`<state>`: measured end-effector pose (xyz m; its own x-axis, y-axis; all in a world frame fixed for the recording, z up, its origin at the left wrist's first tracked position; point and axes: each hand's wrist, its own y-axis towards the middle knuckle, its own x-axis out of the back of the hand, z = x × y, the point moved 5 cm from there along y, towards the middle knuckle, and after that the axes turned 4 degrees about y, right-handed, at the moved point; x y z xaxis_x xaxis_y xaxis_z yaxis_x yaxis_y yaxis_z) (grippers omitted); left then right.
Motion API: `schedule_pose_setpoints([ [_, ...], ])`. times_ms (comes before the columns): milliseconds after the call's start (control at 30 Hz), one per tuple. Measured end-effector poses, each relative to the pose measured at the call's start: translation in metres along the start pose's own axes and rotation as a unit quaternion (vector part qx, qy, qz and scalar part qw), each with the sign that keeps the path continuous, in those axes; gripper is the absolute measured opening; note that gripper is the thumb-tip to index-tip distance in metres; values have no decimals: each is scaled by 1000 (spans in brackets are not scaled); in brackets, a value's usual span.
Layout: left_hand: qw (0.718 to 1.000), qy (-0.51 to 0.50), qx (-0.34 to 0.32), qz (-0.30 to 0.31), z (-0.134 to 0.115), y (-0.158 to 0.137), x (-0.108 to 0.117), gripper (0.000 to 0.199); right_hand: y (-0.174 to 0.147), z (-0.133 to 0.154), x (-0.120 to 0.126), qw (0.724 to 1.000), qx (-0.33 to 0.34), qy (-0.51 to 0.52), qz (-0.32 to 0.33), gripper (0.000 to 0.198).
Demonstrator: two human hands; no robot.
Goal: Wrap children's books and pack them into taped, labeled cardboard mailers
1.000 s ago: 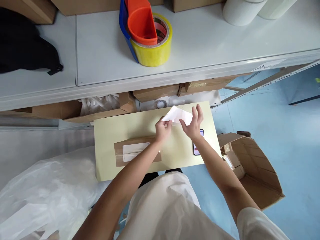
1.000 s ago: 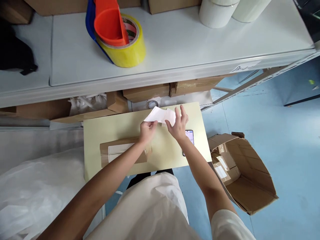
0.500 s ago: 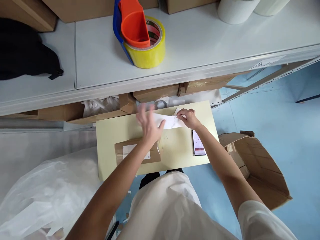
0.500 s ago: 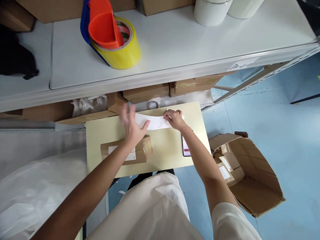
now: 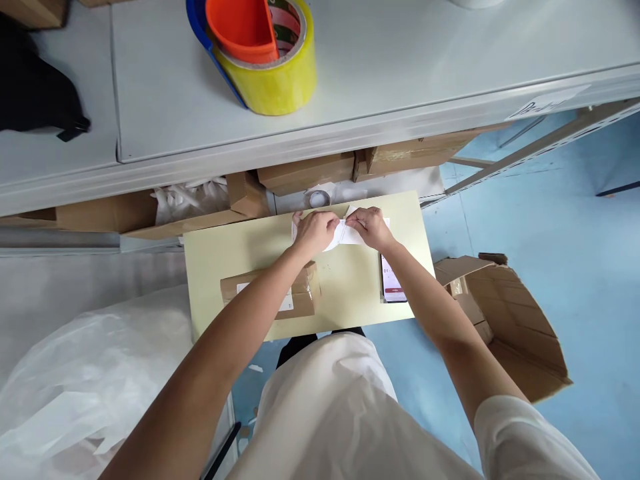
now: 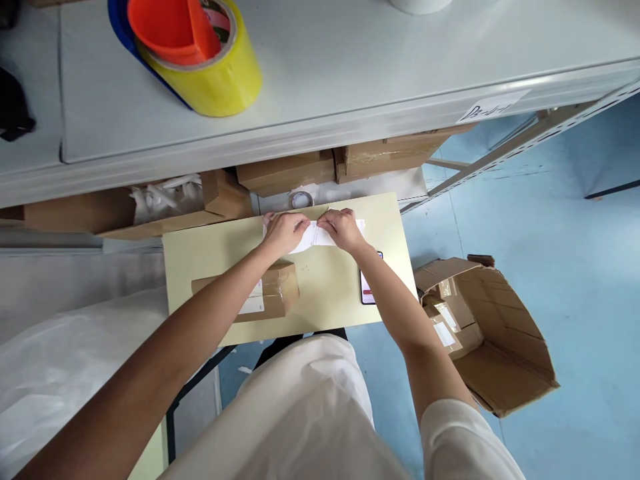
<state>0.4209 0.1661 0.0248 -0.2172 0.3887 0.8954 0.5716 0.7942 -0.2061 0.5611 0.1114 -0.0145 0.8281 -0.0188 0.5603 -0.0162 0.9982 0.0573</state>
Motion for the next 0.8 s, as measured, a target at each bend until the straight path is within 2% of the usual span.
schedule_pose_setpoints([
  [100,1000,7,13,19,6,3,0,24,-1,-2,1,1000,-3,11,4,25],
  [200,998,30,-43,45,5,5,1,26,-2,-9,1,998,-39,-18,51,48],
  [300,996,60,-56,46,9,5,5,27,0,-19,2,990,-88,-59,95,49],
  [433,998,54,-19,8,23,6,14,27,5,-33,3,982,-115,-104,104,48],
  [567,997,-34,-16,-60,38,7,27,29,9,-46,-1,976,-130,-149,96,51],
  [667,991,-95,-6,-94,47,1,35,30,8,-44,-4,975,-123,-171,67,54],
  [733,987,-125,-1,-104,48,-7,39,30,5,-29,-4,986,-111,-126,19,52],
  [800,983,-149,0,-109,45,-18,43,28,-1,-3,-6,995,-101,12,-19,48],
])
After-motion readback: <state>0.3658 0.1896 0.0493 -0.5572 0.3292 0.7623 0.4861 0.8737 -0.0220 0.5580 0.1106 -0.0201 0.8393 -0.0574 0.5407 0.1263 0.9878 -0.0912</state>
